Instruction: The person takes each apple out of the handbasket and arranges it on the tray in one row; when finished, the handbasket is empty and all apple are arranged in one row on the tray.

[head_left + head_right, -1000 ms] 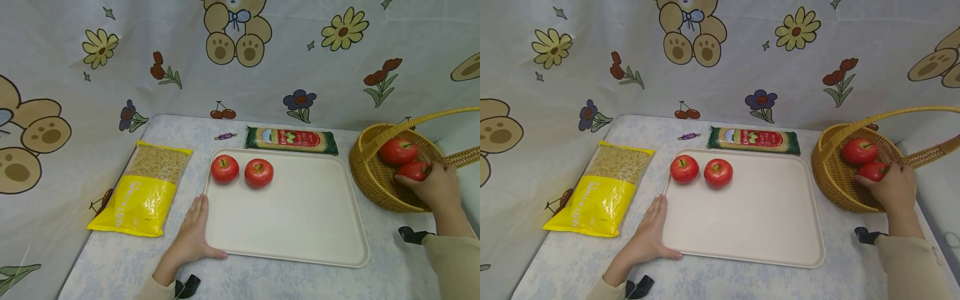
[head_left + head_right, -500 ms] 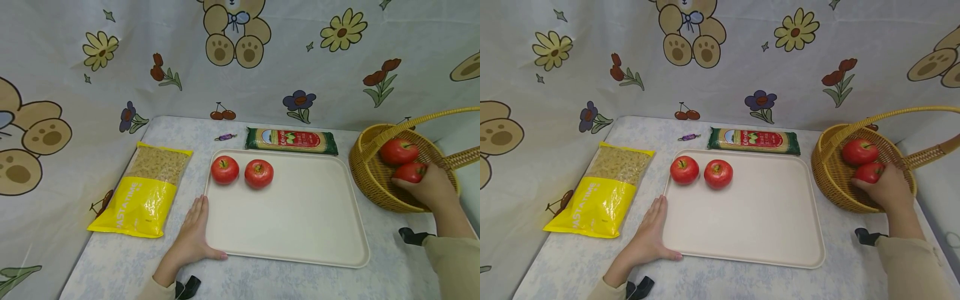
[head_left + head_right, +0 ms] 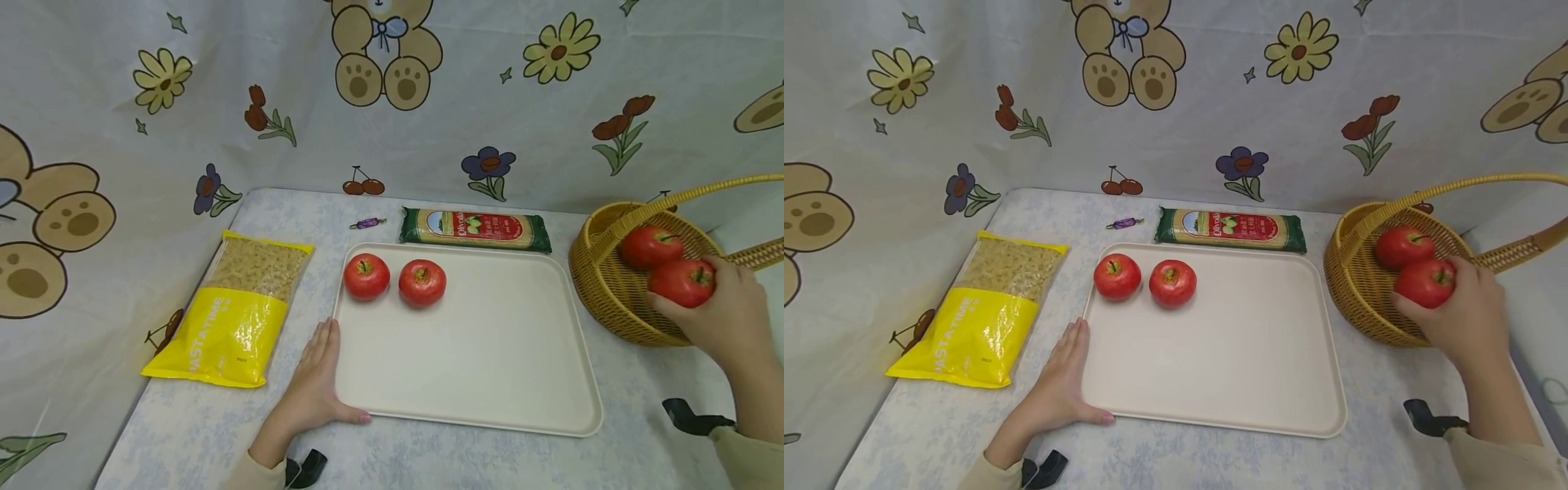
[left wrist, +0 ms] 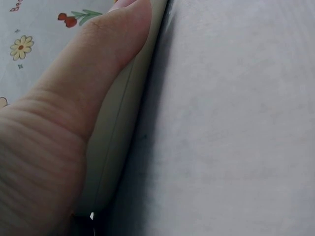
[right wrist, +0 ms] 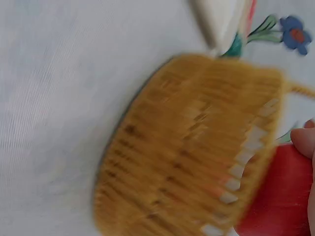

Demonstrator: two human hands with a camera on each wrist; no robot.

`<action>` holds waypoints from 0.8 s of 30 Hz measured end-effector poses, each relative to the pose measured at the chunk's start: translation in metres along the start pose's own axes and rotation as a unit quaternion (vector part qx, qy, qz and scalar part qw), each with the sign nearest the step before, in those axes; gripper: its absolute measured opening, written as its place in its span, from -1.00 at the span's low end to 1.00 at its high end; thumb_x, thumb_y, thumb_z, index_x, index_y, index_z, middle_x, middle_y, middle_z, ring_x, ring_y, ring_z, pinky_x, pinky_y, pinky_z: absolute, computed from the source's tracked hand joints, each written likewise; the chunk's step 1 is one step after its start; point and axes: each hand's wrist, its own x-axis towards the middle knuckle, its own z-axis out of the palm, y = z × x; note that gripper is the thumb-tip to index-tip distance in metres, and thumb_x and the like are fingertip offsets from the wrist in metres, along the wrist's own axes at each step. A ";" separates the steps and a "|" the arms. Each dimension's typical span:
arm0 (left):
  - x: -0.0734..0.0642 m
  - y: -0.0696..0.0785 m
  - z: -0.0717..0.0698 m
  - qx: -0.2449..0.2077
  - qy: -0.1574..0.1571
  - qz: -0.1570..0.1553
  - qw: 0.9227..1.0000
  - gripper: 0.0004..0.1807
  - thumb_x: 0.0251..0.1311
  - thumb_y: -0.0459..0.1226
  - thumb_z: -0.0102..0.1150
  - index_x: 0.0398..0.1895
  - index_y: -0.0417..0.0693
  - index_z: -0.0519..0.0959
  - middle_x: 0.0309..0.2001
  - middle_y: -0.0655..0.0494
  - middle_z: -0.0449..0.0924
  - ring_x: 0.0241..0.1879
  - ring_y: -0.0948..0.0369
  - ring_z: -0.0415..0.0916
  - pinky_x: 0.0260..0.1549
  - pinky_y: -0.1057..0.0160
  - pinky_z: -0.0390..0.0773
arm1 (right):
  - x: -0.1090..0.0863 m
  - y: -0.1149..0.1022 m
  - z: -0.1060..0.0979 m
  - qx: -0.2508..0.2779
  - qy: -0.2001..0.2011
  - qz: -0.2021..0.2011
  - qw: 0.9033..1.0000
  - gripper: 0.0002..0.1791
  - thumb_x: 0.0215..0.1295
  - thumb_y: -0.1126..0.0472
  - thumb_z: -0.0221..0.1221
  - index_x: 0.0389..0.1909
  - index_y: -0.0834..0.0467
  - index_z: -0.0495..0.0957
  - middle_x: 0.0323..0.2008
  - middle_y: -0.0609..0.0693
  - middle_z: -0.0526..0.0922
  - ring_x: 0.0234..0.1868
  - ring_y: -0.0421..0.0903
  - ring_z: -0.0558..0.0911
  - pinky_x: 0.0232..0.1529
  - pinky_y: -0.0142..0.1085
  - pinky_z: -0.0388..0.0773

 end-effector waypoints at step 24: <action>-0.001 0.000 0.000 -0.004 0.003 0.002 1.000 0.85 -0.70 0.37 0.60 0.58 -0.06 -0.47 0.60 -0.01 -0.58 0.60 0.03 -0.54 0.55 -0.12 -0.30 | -0.048 -0.140 0.029 0.076 -0.061 -0.218 0.971 0.06 -0.14 -0.05 0.56 0.37 0.24 0.27 0.20 0.35 0.36 0.16 0.36 0.32 -0.12 0.40 0.54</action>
